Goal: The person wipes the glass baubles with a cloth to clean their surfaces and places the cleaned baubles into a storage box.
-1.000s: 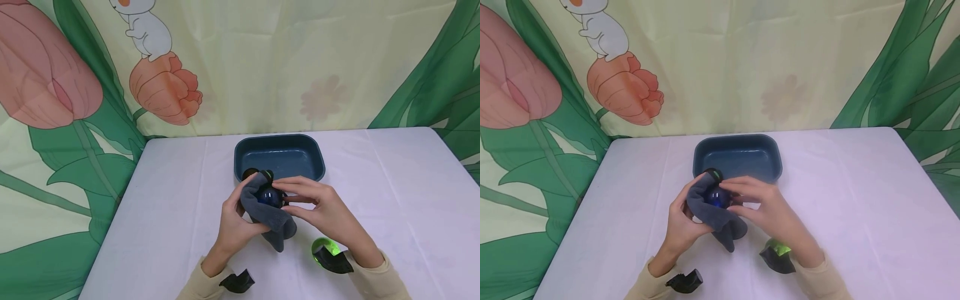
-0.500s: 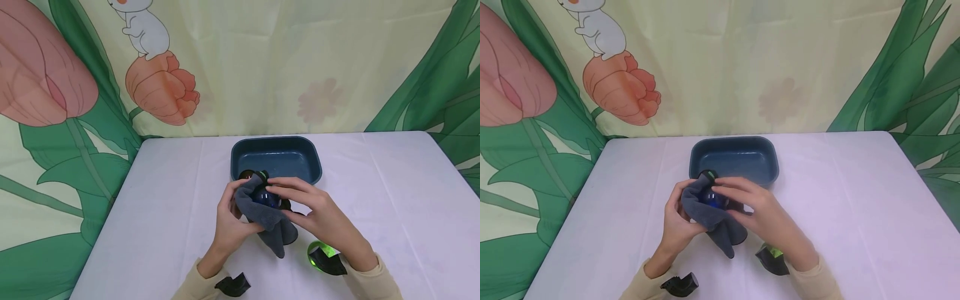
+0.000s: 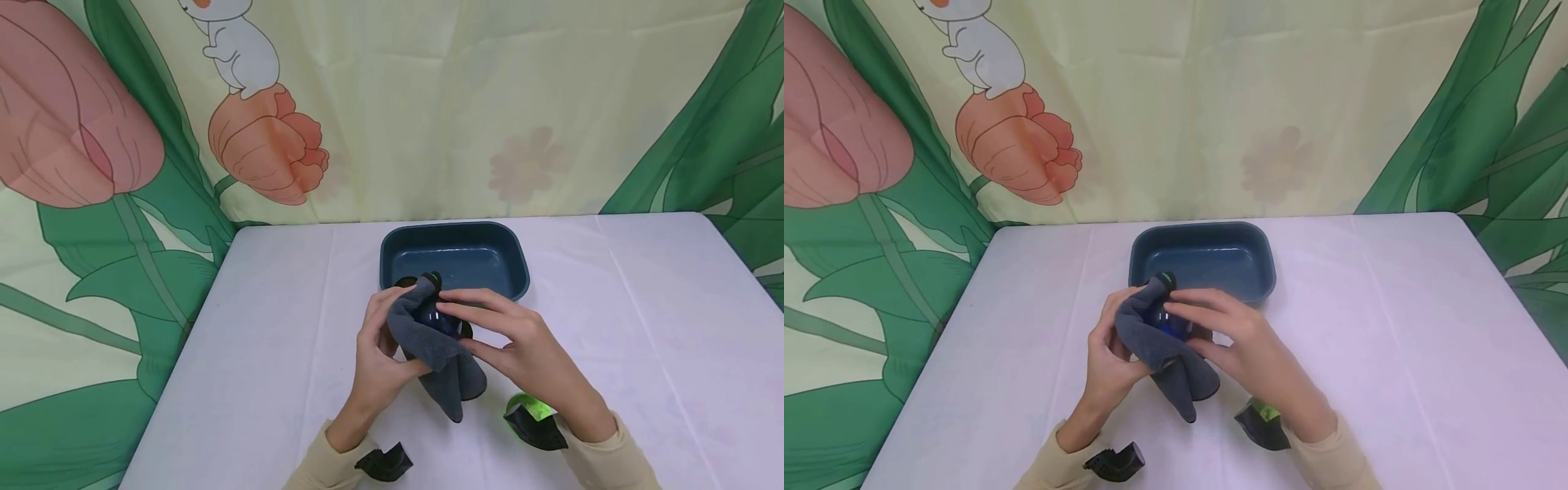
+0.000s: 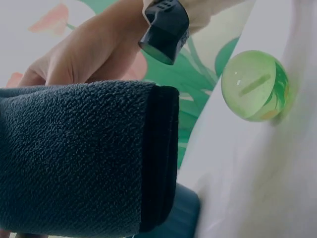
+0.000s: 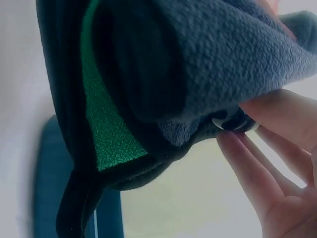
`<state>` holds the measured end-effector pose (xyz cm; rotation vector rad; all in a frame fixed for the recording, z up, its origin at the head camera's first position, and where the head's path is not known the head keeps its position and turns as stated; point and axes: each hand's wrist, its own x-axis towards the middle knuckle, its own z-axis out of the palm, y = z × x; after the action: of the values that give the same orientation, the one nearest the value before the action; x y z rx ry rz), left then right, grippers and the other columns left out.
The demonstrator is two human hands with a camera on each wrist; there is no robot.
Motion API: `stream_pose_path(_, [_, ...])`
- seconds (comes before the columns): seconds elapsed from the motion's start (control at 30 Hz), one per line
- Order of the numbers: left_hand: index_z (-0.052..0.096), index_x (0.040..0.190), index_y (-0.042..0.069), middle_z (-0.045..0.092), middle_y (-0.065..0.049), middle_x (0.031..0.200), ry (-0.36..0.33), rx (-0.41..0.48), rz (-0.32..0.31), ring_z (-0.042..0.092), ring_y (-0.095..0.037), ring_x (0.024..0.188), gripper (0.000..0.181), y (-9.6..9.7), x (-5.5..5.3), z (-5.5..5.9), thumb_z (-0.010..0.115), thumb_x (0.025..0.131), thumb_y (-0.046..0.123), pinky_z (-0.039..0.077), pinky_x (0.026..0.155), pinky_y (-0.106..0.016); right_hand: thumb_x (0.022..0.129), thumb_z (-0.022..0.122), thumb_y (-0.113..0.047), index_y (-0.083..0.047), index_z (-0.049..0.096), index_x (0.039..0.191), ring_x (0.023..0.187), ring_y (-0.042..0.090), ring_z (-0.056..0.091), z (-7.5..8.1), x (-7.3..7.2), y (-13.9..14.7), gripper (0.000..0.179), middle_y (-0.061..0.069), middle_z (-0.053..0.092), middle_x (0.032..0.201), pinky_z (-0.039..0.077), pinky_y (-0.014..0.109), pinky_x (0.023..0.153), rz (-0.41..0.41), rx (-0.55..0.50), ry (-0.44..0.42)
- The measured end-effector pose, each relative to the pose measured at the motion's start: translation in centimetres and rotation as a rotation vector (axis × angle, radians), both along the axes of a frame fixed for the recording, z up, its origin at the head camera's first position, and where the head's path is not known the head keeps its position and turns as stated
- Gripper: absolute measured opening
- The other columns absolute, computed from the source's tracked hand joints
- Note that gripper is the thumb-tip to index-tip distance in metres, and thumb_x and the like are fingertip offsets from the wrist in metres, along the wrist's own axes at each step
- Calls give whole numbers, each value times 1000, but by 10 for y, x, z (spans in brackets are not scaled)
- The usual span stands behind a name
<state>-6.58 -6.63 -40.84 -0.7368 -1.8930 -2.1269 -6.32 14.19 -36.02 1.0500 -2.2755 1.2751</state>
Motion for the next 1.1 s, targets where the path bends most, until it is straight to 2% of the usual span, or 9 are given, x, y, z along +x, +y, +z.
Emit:
stream_pose_path(0.1, [49,140,-1,44,-20,137,9,5,4,51,-29,125,69,1,-1,0,81,82,19,46,107,-38,64,84,15,-9,68,127,118,22,62,0,-1,-1,69,9,64,130,46,13,98,-17,-8,8])
stream_pose_path(0.23, [42,144,2,48,-19,136,-14,28,31,55,-28,123,75,2,1,1,82,81,11,51,102,-35,65,83,15,-9,68,127,116,22,63,-1,-3,-1,68,8,64,129,46,12,97,-32,-11,-8])
stream_pose_path(0.4, [33,136,-5,52,-22,130,-22,66,95,60,-27,115,75,7,4,-1,82,80,8,55,93,-34,66,83,15,-9,68,126,114,21,64,-1,-5,1,66,8,64,128,48,13,95,-43,-28,-47])
stream_pose_path(0.5, [34,131,-8,52,-24,130,-1,78,110,60,-28,114,72,10,5,-2,82,81,11,55,94,-35,66,83,15,-8,68,126,112,20,65,-2,-5,2,66,8,64,128,49,13,94,-39,-41,-55])
stream_pose_path(0.67, [44,127,-10,50,-24,138,62,87,101,58,-29,121,60,12,6,-5,80,84,13,53,99,-38,67,83,15,-8,68,125,114,19,64,-3,-5,3,65,8,64,128,48,13,95,-36,-35,-52])
stream_pose_path(0.8, [48,128,-11,48,-26,142,87,89,78,58,-25,123,57,13,5,-9,79,84,9,51,101,-38,67,83,15,-8,67,127,116,18,64,-3,-6,4,66,8,64,129,48,13,96,-39,-33,-54])
stream_pose_path(0.97, [49,133,-11,46,-28,142,75,66,66,59,-19,123,61,12,7,-10,79,84,9,50,102,-34,68,81,16,-6,66,129,113,15,66,-4,-4,6,67,9,64,130,52,17,92,-30,-47,-107])
stream_pose_path(1.1, [51,133,-9,47,-26,143,40,42,70,59,-21,123,61,13,9,-10,80,80,0,49,102,-35,73,79,13,-5,63,131,110,13,66,-5,-5,9,63,10,64,128,56,23,88,1,-52,-184])
